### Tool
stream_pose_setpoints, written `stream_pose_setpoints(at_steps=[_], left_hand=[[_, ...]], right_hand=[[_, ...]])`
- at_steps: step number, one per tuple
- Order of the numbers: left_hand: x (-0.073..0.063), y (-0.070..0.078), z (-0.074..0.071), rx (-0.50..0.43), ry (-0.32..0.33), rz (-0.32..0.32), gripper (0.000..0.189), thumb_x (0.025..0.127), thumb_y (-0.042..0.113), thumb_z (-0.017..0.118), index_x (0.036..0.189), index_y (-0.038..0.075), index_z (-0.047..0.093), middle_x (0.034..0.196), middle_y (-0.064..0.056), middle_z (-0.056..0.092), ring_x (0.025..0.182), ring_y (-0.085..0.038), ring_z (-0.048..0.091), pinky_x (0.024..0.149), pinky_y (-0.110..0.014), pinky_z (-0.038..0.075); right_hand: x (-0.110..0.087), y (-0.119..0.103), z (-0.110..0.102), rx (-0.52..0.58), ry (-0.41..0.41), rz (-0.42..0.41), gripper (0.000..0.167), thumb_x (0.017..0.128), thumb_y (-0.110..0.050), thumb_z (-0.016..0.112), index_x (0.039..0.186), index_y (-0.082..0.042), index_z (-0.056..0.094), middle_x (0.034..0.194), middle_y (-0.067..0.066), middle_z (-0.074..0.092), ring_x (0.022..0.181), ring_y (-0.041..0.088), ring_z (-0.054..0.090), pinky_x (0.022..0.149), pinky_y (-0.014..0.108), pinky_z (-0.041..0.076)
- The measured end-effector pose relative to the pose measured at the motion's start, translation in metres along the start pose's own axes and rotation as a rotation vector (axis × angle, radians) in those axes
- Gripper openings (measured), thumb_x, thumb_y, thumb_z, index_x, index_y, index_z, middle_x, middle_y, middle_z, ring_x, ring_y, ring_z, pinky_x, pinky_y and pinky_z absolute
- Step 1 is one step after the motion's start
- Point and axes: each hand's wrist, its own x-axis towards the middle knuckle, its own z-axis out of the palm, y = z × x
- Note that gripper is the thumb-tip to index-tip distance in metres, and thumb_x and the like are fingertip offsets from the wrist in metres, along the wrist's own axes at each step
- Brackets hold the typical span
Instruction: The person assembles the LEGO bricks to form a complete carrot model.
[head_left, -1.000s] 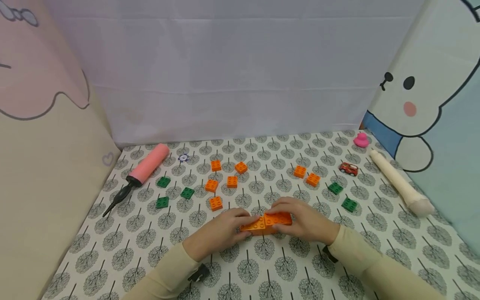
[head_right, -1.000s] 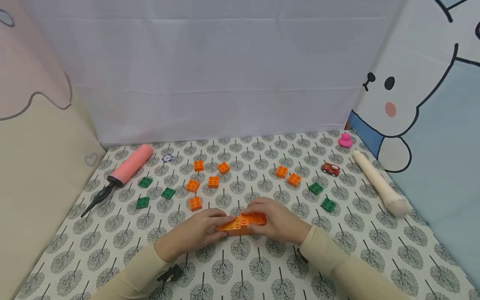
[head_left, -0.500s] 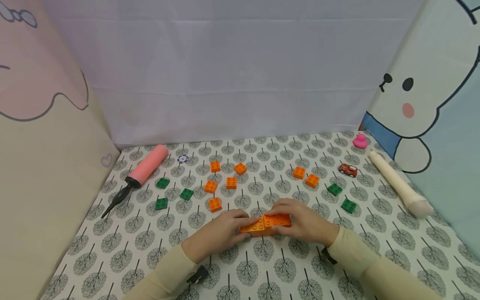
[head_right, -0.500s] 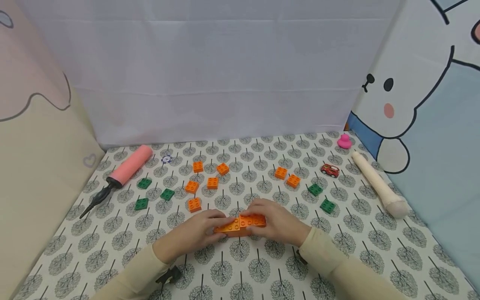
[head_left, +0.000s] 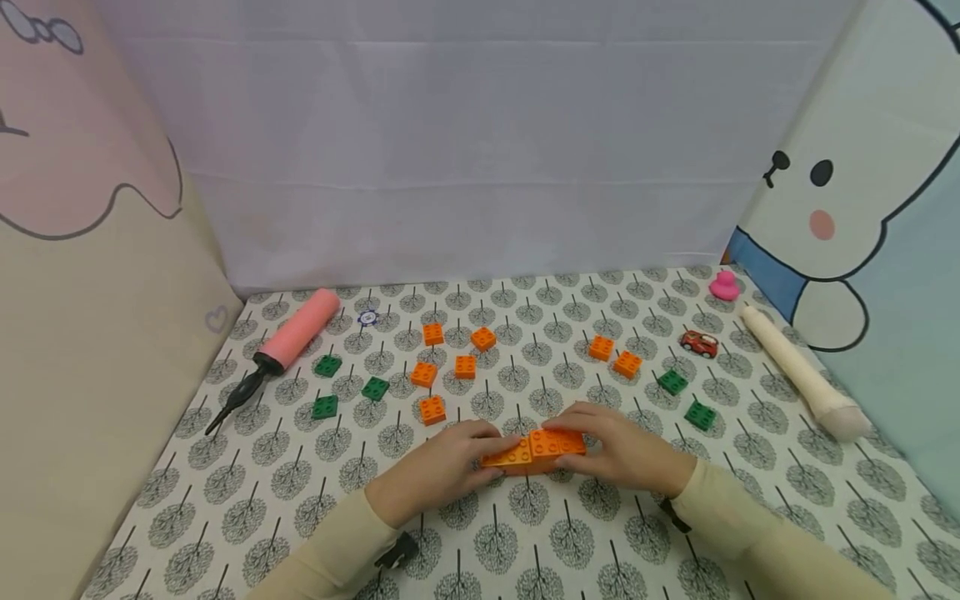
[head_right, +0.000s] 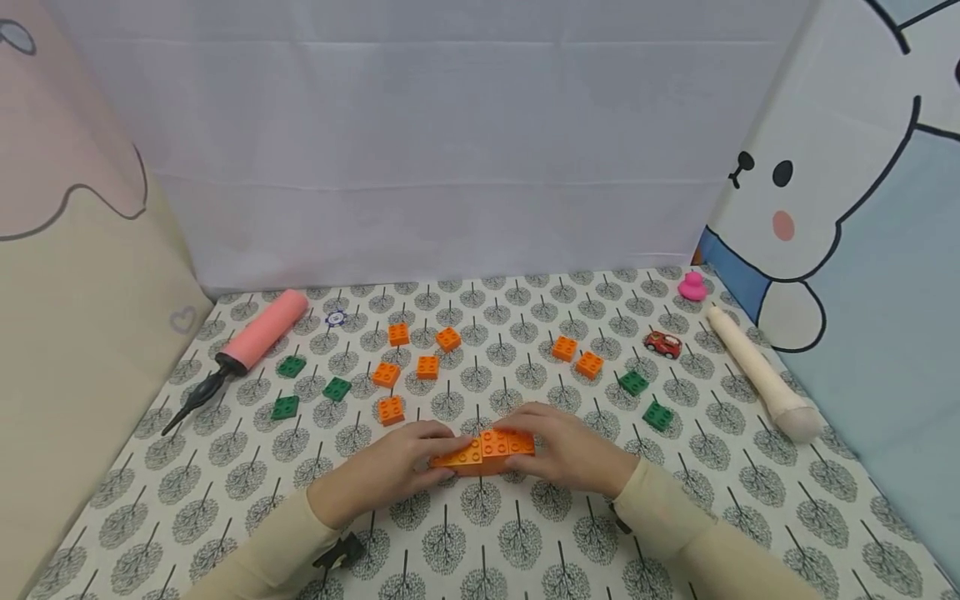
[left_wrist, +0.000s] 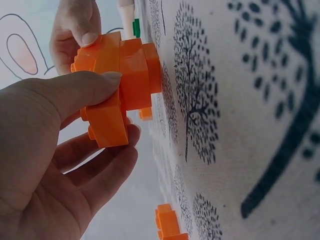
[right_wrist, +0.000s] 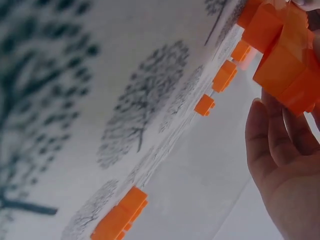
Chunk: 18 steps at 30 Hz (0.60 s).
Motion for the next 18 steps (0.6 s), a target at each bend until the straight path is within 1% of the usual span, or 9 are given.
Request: stream_pose_setpoints(at_steps=[5,8,10,12,14,16,18], left_hand=[[-0.002,0.002,0.000,0.015,-0.008,-0.010,0.051,0.094,0.026,0.070,0.142,0.020,0.057,0.123,-0.001,0.064,0.108,-0.014,0.061,0.096,-0.030,0.053],[-0.004,0.003,-0.003,0.009,-0.003,-0.029,0.054,0.094,0.030,0.070,0.144,0.020,0.054,0.129,-0.003,0.061,0.113,-0.017,0.060,0.099,-0.035,0.052],[-0.006,0.001,-0.007,-0.021,0.014,-0.054,0.057,0.093,0.035,0.070,0.145,0.021,0.053,0.136,-0.006,0.058,0.120,-0.020,0.058,0.102,-0.038,0.051],[-0.008,-0.004,-0.013,-0.043,0.045,-0.078,0.057,0.093,0.038,0.069,0.146,0.021,0.053,0.140,-0.008,0.055,0.125,-0.023,0.054,0.104,-0.041,0.049],[-0.010,-0.012,-0.019,-0.035,0.086,-0.103,0.056,0.093,0.039,0.069,0.144,0.020,0.054,0.141,-0.009,0.054,0.128,-0.025,0.052,0.106,-0.043,0.048],[-0.013,-0.022,-0.023,0.000,0.119,-0.125,0.054,0.093,0.037,0.070,0.141,0.017,0.057,0.139,-0.010,0.056,0.126,-0.026,0.053,0.105,-0.044,0.049],[-0.017,-0.033,-0.024,0.058,0.131,-0.166,0.053,0.092,0.034,0.072,0.140,0.015,0.059,0.135,-0.011,0.057,0.124,-0.027,0.054,0.103,-0.044,0.050]], right_hand=[[-0.008,0.004,-0.004,-0.021,0.001,0.036,0.051,0.089,-0.035,0.075,0.135,-0.018,0.062,0.125,-0.009,0.062,0.111,0.009,0.059,0.094,0.039,0.055],[-0.010,0.005,-0.004,-0.027,0.005,0.038,0.052,0.089,-0.034,0.075,0.136,-0.019,0.061,0.126,-0.007,0.062,0.113,0.011,0.059,0.095,0.040,0.055],[-0.010,0.005,-0.005,-0.025,0.005,0.041,0.052,0.089,-0.033,0.076,0.136,-0.019,0.061,0.127,-0.006,0.062,0.114,0.012,0.059,0.096,0.041,0.055],[-0.010,0.004,-0.005,-0.029,0.009,0.045,0.052,0.088,-0.032,0.076,0.136,-0.019,0.061,0.127,-0.006,0.062,0.115,0.014,0.060,0.098,0.043,0.054],[-0.010,0.004,-0.005,-0.033,0.016,0.050,0.052,0.088,-0.031,0.077,0.135,-0.019,0.062,0.127,-0.005,0.063,0.116,0.015,0.060,0.099,0.044,0.053],[-0.011,0.003,-0.005,-0.035,0.021,0.056,0.052,0.087,-0.031,0.077,0.135,-0.018,0.062,0.127,-0.004,0.063,0.117,0.016,0.060,0.099,0.044,0.053],[-0.012,0.003,-0.006,-0.035,0.025,0.057,0.052,0.087,-0.030,0.077,0.135,-0.018,0.062,0.128,-0.003,0.063,0.117,0.017,0.060,0.099,0.044,0.053]])
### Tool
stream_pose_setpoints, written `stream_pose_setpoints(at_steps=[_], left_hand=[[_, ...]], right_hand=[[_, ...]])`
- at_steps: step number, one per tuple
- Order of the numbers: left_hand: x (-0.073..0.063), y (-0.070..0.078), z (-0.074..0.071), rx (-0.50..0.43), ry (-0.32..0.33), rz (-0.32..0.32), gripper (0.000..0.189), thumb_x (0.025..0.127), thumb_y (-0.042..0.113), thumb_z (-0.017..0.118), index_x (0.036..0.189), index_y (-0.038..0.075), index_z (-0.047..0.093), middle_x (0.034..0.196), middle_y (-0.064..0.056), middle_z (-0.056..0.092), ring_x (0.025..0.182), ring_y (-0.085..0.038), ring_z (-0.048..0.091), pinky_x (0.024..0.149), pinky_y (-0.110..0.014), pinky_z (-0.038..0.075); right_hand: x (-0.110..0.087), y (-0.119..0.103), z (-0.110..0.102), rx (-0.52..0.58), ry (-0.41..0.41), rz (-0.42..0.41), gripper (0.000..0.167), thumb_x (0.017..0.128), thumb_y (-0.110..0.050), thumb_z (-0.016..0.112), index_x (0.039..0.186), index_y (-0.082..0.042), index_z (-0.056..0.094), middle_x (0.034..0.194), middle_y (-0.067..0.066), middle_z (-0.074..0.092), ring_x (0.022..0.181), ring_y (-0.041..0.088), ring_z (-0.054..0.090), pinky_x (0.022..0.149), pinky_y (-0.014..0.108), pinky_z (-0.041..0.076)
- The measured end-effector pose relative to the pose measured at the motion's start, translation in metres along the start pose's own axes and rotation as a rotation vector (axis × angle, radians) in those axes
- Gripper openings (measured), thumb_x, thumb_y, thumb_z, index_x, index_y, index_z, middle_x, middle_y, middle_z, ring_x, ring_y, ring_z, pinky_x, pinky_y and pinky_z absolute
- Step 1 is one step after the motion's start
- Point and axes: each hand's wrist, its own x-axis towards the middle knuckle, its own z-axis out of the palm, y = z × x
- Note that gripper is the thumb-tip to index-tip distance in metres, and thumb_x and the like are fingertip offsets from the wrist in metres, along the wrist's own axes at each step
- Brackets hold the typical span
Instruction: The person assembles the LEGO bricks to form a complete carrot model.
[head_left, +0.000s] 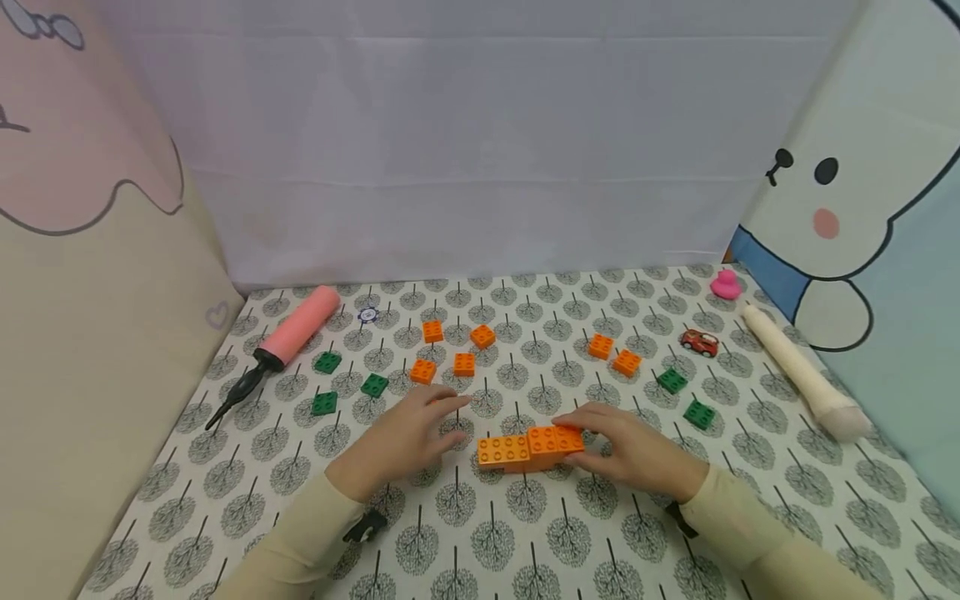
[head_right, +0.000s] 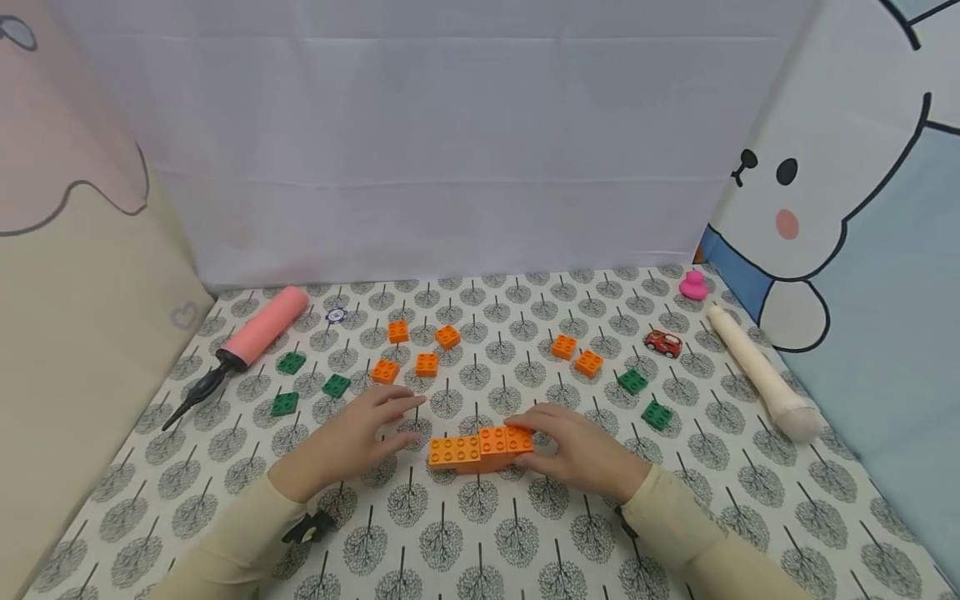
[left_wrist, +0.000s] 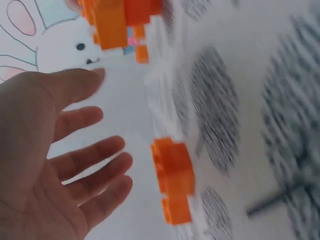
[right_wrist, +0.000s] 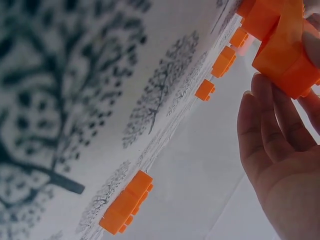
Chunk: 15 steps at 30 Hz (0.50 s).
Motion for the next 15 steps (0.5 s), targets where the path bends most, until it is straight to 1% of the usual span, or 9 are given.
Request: stream_pose_setpoints(at_steps=[2,4,6,8,11,15], left_hand=[[-0.001,-0.010,0.000,0.055,0.005,-0.045,0.053,0.091,0.032,0.073,0.139,0.012,0.059,0.134,-0.013,0.057,0.123,-0.028,0.055,0.103,-0.045,0.050],[-0.002,-0.017,0.000,0.109,-0.004,-0.097,0.052,0.091,0.029,0.074,0.138,0.012,0.060,0.133,-0.014,0.058,0.121,-0.029,0.055,0.099,-0.045,0.053],[-0.003,-0.022,0.001,0.148,-0.015,-0.138,0.049,0.091,0.026,0.074,0.135,0.011,0.062,0.131,-0.015,0.059,0.120,-0.030,0.056,0.097,-0.045,0.054],[-0.002,-0.025,0.001,0.170,-0.023,-0.162,0.045,0.090,0.024,0.074,0.132,0.011,0.064,0.128,-0.014,0.062,0.117,-0.029,0.058,0.094,-0.044,0.055],[-0.001,-0.025,0.001,0.164,-0.030,-0.177,0.041,0.090,0.020,0.075,0.129,0.011,0.066,0.122,-0.012,0.065,0.112,-0.028,0.061,0.094,-0.043,0.055],[0.001,-0.024,0.001,0.138,-0.026,-0.191,0.038,0.089,0.016,0.075,0.126,0.012,0.068,0.121,-0.012,0.067,0.112,-0.028,0.063,0.096,-0.044,0.054]], right_hand=[[-0.001,0.000,0.000,-0.002,0.003,0.002,0.051,0.087,-0.030,0.077,0.135,-0.018,0.062,0.128,-0.003,0.063,0.117,0.017,0.060,0.099,0.044,0.053],[-0.001,0.000,-0.001,-0.005,0.003,0.004,0.051,0.087,-0.030,0.077,0.135,-0.018,0.062,0.128,-0.004,0.063,0.117,0.016,0.060,0.099,0.044,0.053],[-0.001,0.000,-0.001,-0.005,0.000,0.004,0.051,0.088,-0.030,0.076,0.135,-0.018,0.062,0.128,-0.005,0.063,0.116,0.015,0.060,0.099,0.043,0.053],[-0.001,0.000,-0.001,-0.004,-0.003,0.004,0.050,0.089,-0.031,0.075,0.136,-0.018,0.062,0.127,-0.006,0.062,0.115,0.014,0.059,0.098,0.042,0.054],[-0.001,0.000,0.000,-0.005,-0.005,0.004,0.049,0.090,-0.031,0.075,0.136,-0.019,0.061,0.126,-0.007,0.062,0.115,0.013,0.059,0.098,0.041,0.054],[-0.002,0.000,0.001,-0.006,0.001,0.004,0.050,0.089,-0.030,0.075,0.136,-0.019,0.061,0.126,-0.007,0.062,0.115,0.013,0.059,0.098,0.042,0.053]])
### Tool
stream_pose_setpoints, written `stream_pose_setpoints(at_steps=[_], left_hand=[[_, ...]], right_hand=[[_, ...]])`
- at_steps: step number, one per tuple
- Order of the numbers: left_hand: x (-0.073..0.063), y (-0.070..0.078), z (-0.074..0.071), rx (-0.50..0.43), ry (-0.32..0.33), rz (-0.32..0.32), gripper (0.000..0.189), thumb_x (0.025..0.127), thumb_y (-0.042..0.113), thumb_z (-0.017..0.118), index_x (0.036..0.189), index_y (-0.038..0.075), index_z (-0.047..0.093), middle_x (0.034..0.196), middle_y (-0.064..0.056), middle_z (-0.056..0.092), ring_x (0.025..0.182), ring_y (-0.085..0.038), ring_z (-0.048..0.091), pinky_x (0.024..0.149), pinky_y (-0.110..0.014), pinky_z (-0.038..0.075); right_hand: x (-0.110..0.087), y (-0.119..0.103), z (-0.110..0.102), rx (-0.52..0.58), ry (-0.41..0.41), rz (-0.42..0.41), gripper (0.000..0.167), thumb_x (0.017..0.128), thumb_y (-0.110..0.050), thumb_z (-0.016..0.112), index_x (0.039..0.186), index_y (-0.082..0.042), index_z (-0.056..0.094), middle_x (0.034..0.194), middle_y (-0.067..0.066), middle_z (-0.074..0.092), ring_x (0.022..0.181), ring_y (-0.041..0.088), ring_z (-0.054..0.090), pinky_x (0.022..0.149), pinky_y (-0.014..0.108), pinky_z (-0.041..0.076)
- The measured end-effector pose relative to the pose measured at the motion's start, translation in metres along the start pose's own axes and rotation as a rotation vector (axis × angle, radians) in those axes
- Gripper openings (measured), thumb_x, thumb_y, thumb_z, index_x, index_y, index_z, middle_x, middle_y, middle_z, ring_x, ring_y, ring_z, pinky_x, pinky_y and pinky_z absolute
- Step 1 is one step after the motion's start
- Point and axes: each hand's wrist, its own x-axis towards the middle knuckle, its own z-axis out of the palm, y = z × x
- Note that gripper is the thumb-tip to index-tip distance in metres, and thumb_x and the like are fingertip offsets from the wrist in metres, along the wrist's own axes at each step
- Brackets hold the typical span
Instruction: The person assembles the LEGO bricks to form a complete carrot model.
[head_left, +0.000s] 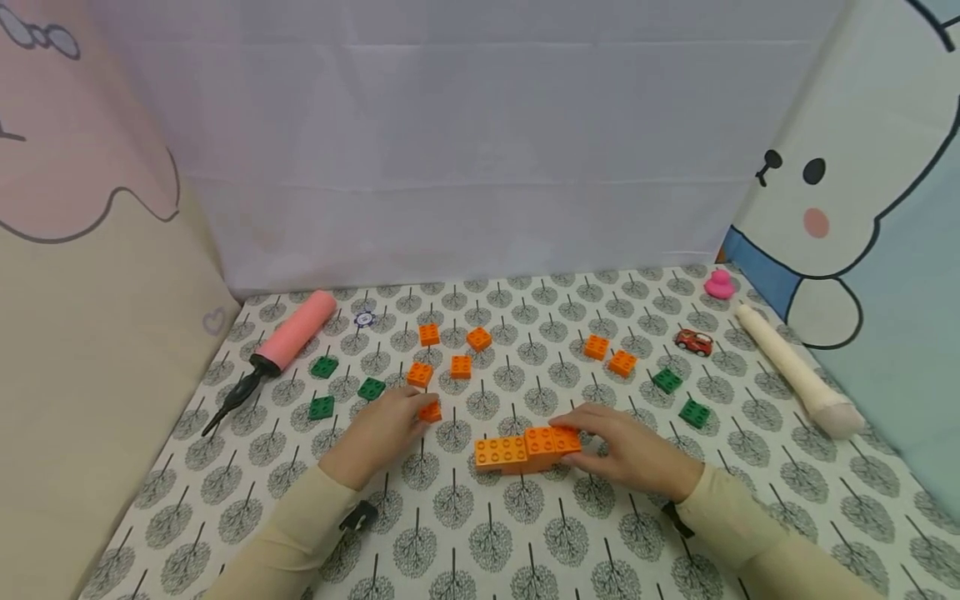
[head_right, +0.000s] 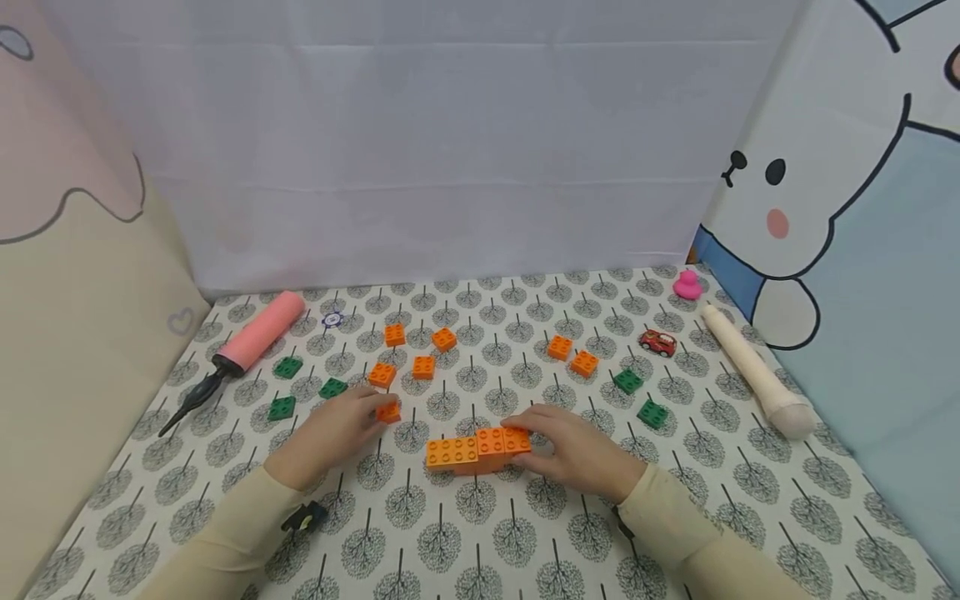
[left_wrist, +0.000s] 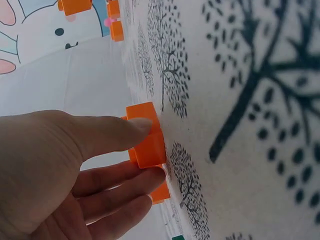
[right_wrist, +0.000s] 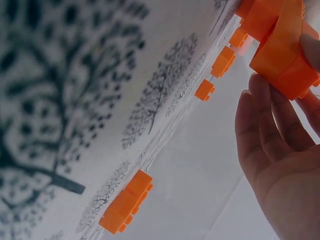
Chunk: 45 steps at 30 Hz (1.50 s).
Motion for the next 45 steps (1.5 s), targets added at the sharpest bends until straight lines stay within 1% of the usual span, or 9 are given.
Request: stream_pose_setpoints(at_steps=[6,10,15,20,23,29,33,36,45], left_hand=[[0.000,-0.001,0.000,-0.037,-0.001,-0.018,0.036,0.091,0.018,0.073,0.127,0.013,0.068,0.123,-0.011,0.066,0.111,-0.027,0.063,0.096,-0.043,0.054],[0.000,-0.001,-0.001,-0.091,0.022,0.023,0.040,0.091,0.022,0.073,0.129,0.013,0.067,0.126,-0.012,0.064,0.110,-0.027,0.063,0.094,-0.042,0.056],[-0.002,0.007,-0.002,-0.161,0.112,0.153,0.040,0.089,0.019,0.074,0.128,0.014,0.068,0.116,-0.006,0.064,0.101,-0.019,0.061,0.085,-0.035,0.058],[-0.003,0.020,0.001,-0.274,0.198,0.304,0.038,0.091,0.017,0.072,0.129,0.013,0.068,0.116,-0.002,0.062,0.103,-0.015,0.059,0.086,-0.032,0.057],[-0.001,0.030,0.003,-0.335,0.219,0.382,0.039,0.092,0.017,0.072,0.130,0.013,0.066,0.119,-0.002,0.061,0.106,-0.015,0.060,0.088,-0.030,0.056],[0.001,0.049,0.009,-0.390,0.187,0.443,0.039,0.094,0.022,0.070,0.132,0.014,0.065,0.123,-0.001,0.063,0.112,-0.014,0.061,0.096,-0.028,0.054],[0.002,0.058,0.015,-0.394,0.159,0.470,0.040,0.094,0.022,0.070,0.133,0.013,0.065,0.121,-0.001,0.062,0.107,-0.012,0.061,0.092,-0.023,0.054],[0.002,0.062,0.018,-0.382,0.157,0.489,0.041,0.093,0.021,0.070,0.133,0.012,0.064,0.120,-0.001,0.062,0.102,-0.010,0.060,0.088,-0.021,0.054],[0.002,0.067,0.020,-0.354,0.142,0.493,0.041,0.093,0.021,0.071,0.132,0.011,0.065,0.121,-0.003,0.062,0.104,-0.012,0.060,0.091,-0.021,0.053]], right_hand=[[0.000,0.000,0.000,-0.004,0.000,0.000,0.050,0.089,-0.030,0.075,0.136,-0.019,0.061,0.126,-0.007,0.062,0.116,0.014,0.059,0.099,0.042,0.053],[0.001,0.000,0.000,-0.008,-0.002,0.000,0.050,0.090,-0.030,0.075,0.136,-0.018,0.061,0.127,-0.007,0.062,0.116,0.014,0.059,0.099,0.042,0.053],[0.002,0.001,0.000,-0.013,0.005,-0.002,0.049,0.091,-0.032,0.073,0.136,-0.018,0.061,0.127,-0.004,0.063,0.116,0.016,0.060,0.098,0.043,0.054],[0.002,0.002,0.000,-0.013,0.013,-0.004,0.048,0.091,-0.032,0.073,0.136,-0.018,0.061,0.127,-0.003,0.063,0.116,0.017,0.060,0.097,0.044,0.054],[0.002,0.002,0.001,-0.012,0.014,-0.002,0.048,0.091,-0.033,0.073,0.136,-0.019,0.062,0.126,-0.004,0.063,0.115,0.016,0.060,0.097,0.043,0.054],[0.002,0.001,0.002,-0.008,0.011,0.011,0.048,0.091,-0.032,0.074,0.135,-0.019,0.062,0.126,-0.005,0.063,0.116,0.015,0.060,0.098,0.042,0.053],[0.001,0.000,0.002,-0.005,0.009,0.007,0.047,0.091,-0.031,0.074,0.135,-0.018,0.062,0.127,-0.005,0.063,0.116,0.016,0.060,0.099,0.043,0.053],[0.001,0.000,0.002,-0.001,0.009,0.003,0.047,0.091,-0.030,0.074,0.135,-0.018,0.062,0.126,-0.006,0.063,0.114,0.014,0.060,0.097,0.042,0.054],[0.001,-0.001,0.001,0.006,0.010,-0.010,0.047,0.091,-0.029,0.074,0.135,-0.017,0.062,0.124,-0.008,0.062,0.114,0.011,0.059,0.097,0.040,0.054]])
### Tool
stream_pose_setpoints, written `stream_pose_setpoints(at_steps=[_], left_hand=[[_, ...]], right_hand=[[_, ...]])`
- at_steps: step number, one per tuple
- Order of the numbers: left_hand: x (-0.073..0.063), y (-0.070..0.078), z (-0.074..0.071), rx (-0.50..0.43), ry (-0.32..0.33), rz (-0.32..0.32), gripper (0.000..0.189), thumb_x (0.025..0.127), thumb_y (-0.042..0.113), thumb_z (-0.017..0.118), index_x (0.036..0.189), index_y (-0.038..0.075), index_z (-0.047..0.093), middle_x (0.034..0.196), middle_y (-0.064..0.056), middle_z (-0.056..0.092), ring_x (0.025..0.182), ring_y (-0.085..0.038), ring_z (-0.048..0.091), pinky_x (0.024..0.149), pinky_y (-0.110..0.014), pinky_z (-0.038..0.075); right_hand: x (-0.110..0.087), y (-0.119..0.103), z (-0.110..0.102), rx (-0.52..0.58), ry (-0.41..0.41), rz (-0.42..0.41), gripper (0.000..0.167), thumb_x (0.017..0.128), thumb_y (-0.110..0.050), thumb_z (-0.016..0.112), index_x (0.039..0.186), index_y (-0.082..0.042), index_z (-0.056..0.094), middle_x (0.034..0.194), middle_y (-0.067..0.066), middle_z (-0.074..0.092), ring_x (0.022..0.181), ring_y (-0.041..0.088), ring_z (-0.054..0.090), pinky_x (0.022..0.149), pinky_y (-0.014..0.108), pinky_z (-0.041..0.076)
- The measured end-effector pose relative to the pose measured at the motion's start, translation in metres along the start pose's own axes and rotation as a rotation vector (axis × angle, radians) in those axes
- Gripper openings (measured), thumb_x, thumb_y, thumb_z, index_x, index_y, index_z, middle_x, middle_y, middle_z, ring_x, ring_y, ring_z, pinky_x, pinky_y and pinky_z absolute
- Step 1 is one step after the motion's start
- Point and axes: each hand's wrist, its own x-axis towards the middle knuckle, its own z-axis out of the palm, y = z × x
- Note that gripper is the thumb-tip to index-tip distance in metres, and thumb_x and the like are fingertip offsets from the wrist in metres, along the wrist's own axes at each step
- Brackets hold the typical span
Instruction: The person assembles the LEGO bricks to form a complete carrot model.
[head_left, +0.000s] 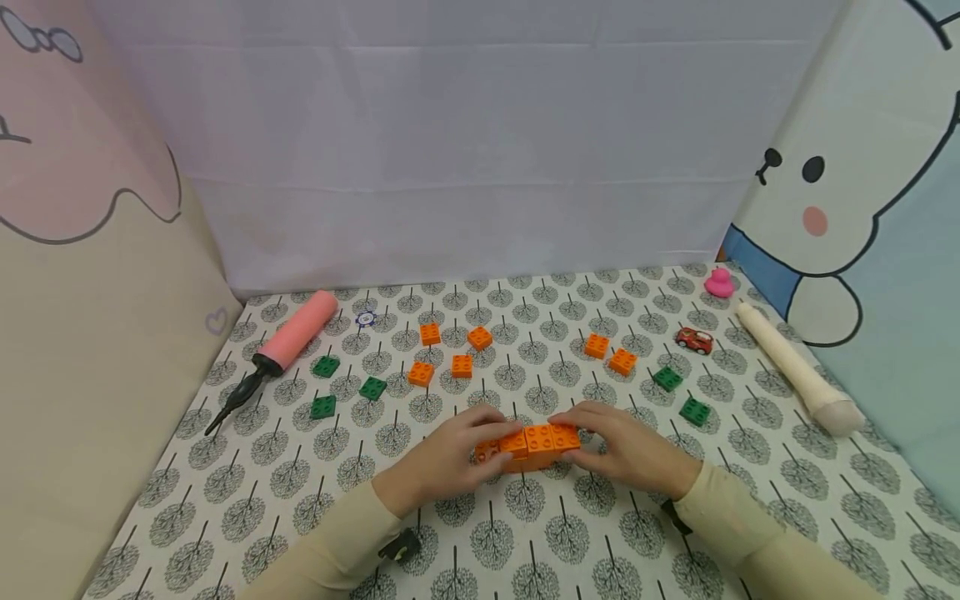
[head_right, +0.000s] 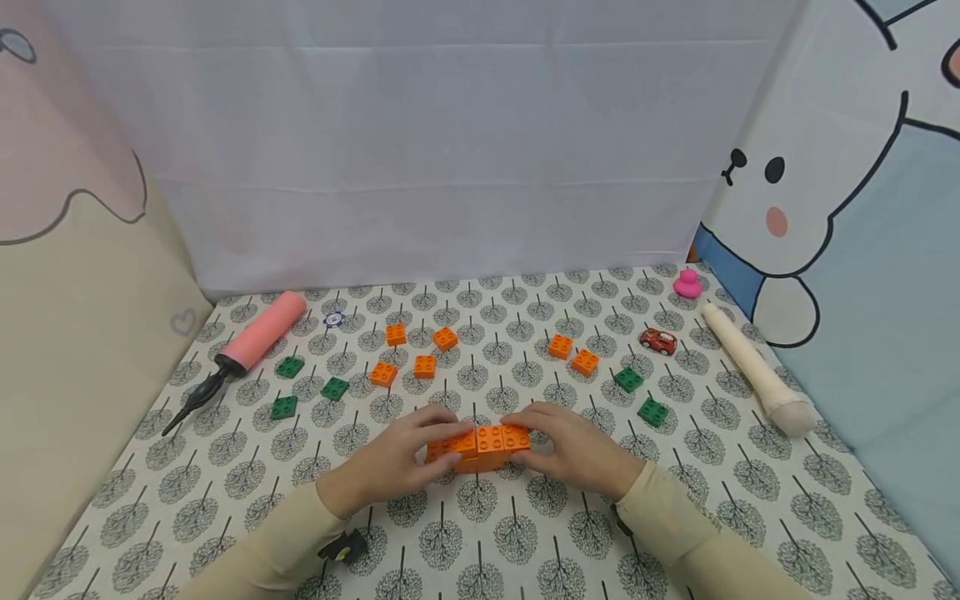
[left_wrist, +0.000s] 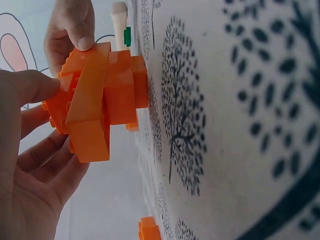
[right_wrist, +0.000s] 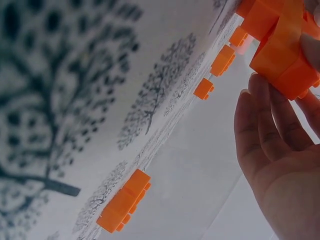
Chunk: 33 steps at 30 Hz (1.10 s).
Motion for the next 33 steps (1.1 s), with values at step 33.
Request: stream_pose_setpoints(at_steps=[33], left_hand=[[0.0037,0.0011,-0.0051,0.048,-0.119,-0.009,0.046,0.094,0.025,0.070,0.137,0.011,0.061,0.120,0.000,0.060,0.100,-0.007,0.055,0.086,-0.015,0.051]], right_hand=[[0.0000,0.0022,0.0016,0.005,0.008,-0.012,0.048,0.090,-0.031,0.074,0.135,-0.018,0.063,0.125,-0.007,0.062,0.113,0.012,0.060,0.096,0.040,0.055]])
